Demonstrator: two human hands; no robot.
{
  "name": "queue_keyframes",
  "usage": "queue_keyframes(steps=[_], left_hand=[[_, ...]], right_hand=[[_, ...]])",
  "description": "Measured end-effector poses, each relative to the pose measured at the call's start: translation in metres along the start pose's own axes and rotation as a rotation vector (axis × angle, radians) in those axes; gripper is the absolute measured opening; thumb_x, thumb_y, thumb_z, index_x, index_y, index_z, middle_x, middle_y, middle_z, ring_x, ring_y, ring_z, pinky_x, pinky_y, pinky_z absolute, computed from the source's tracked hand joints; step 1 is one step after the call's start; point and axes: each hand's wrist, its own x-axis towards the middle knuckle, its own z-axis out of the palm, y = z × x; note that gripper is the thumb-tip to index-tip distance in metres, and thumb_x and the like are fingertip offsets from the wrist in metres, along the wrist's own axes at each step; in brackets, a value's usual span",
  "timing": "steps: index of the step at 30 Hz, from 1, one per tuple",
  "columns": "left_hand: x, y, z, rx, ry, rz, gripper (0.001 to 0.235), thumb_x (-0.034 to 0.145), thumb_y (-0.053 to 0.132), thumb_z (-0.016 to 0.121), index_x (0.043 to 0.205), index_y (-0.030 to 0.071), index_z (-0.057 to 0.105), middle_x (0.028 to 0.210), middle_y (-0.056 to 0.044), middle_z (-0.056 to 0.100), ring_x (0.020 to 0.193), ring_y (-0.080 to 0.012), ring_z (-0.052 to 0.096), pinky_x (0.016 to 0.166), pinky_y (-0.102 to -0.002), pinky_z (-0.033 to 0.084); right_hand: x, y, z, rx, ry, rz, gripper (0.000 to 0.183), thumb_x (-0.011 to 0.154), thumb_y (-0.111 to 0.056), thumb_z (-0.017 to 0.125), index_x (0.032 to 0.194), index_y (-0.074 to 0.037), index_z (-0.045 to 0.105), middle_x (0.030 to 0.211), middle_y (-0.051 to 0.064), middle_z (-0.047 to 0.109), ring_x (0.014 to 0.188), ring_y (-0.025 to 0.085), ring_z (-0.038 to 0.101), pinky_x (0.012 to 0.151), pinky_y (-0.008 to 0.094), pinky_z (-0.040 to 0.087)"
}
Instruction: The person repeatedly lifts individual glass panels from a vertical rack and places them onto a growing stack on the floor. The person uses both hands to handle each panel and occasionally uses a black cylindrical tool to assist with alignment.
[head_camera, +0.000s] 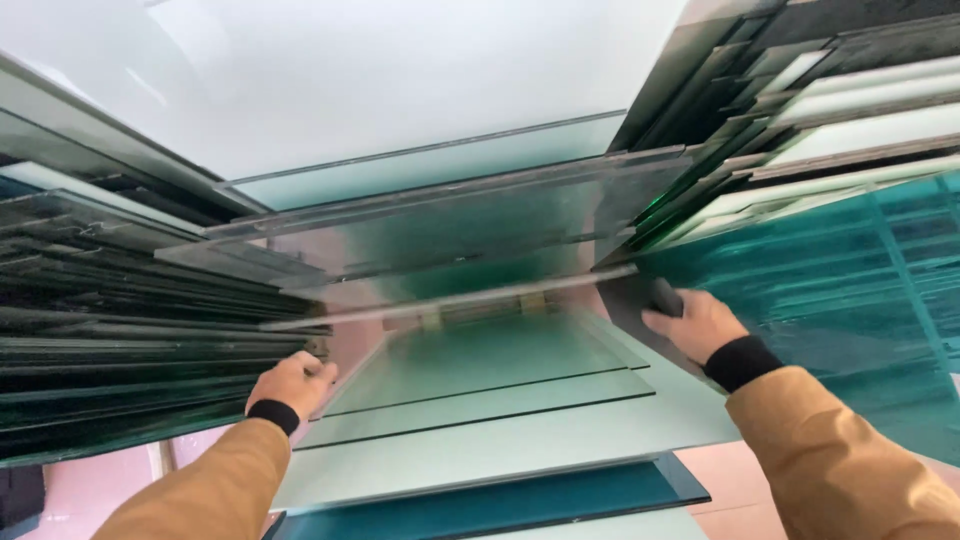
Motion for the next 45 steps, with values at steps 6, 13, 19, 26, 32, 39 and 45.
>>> queue_keyframes(steps=[6, 13, 19, 26, 32, 39, 45], left_hand=[[-0.063, 0.049, 0.037, 0.683, -0.201, 0.36, 0.087, 0.094, 0.092, 0.051, 0.159, 0.035, 0.056, 0.163, -0.004, 0.062, 0.157, -0.0265, 0.053, 0.129, -0.046, 0.046], [-0.051, 0.043, 0.076, 0.947, -0.276, 0.732, 0.102, 0.093, 0.1, 0.032, 0.146, 0.018, 0.064, 0.125, -0.019, 0.072, 0.12, -0.0399, 0.067, 0.102, -0.057, 0.053], [-0.027, 0.021, 0.105, 1.145, -0.03, 1.034, 0.088, 0.111, 0.087, 0.025, 0.125, 0.015, 0.073, 0.111, -0.018, 0.078, 0.103, -0.0424, 0.073, 0.076, -0.056, 0.057], [-0.022, 0.015, 0.11, 1.179, -0.071, 0.966, 0.08, 0.116, 0.078, 0.023, 0.118, 0.013, 0.07, 0.097, -0.015, 0.077, 0.086, -0.041, 0.074, 0.064, -0.055, 0.053], [-0.029, 0.024, 0.088, 0.999, 0.074, 0.975, 0.076, 0.113, 0.077, 0.028, 0.128, 0.014, 0.068, 0.105, -0.016, 0.075, 0.084, -0.0412, 0.075, 0.063, -0.058, 0.058], [0.053, -0.025, 0.119, 1.107, 0.147, 0.949, 0.035, 0.101, 0.025, 0.064, 0.135, 0.018, 0.071, 0.109, -0.008, 0.08, 0.092, -0.032, 0.081, 0.072, -0.046, 0.067], [0.028, -0.017, 0.108, 1.138, 0.163, 0.97, 0.039, 0.097, 0.01, 0.067, 0.135, 0.017, 0.072, 0.11, -0.007, 0.082, 0.092, -0.0277, 0.082, 0.077, -0.044, 0.069]], right_hand=[[-0.031, -0.006, 0.017, -0.225, -0.143, 0.152, 0.036, 0.103, -0.03, 0.076, 0.126, -0.002, 0.071, 0.075, 0.015, 0.075, 0.051, 0.024, 0.062, 0.042, 0.035, 0.052], [-0.038, -0.036, 0.044, -0.384, -0.281, 0.307, 0.049, 0.103, -0.036, 0.075, 0.139, -0.004, 0.065, 0.079, 0.016, 0.069, 0.056, 0.023, 0.059, 0.049, 0.034, 0.052], [-0.007, -0.007, 0.055, -0.165, -0.265, 0.375, 0.057, 0.099, -0.036, 0.088, 0.135, 0.005, 0.07, 0.082, 0.017, 0.065, 0.06, 0.023, 0.052, 0.06, 0.032, 0.051], [0.009, 0.007, 0.052, -0.186, -0.298, 0.354, 0.057, 0.093, -0.038, 0.093, 0.123, 0.005, 0.071, 0.078, 0.016, 0.064, 0.058, 0.022, 0.051, 0.051, 0.032, 0.044], [0.017, 0.01, 0.047, 0.295, -0.386, 0.53, 0.043, 0.104, -0.035, 0.083, 0.085, -0.004, 0.061, 0.069, 0.011, 0.058, 0.053, 0.021, 0.051, 0.049, 0.032, 0.047], [0.032, 0.027, 0.053, 0.337, -0.334, 0.411, 0.022, 0.096, -0.005, 0.08, 0.099, 0.016, 0.074, 0.084, 0.024, 0.07, 0.062, 0.03, 0.07, 0.049, 0.038, 0.061], [0.02, 0.016, 0.053, 0.348, -0.282, 0.341, 0.022, 0.097, -0.005, 0.079, 0.095, 0.016, 0.075, 0.081, 0.027, 0.071, 0.061, 0.031, 0.07, 0.049, 0.039, 0.061]])
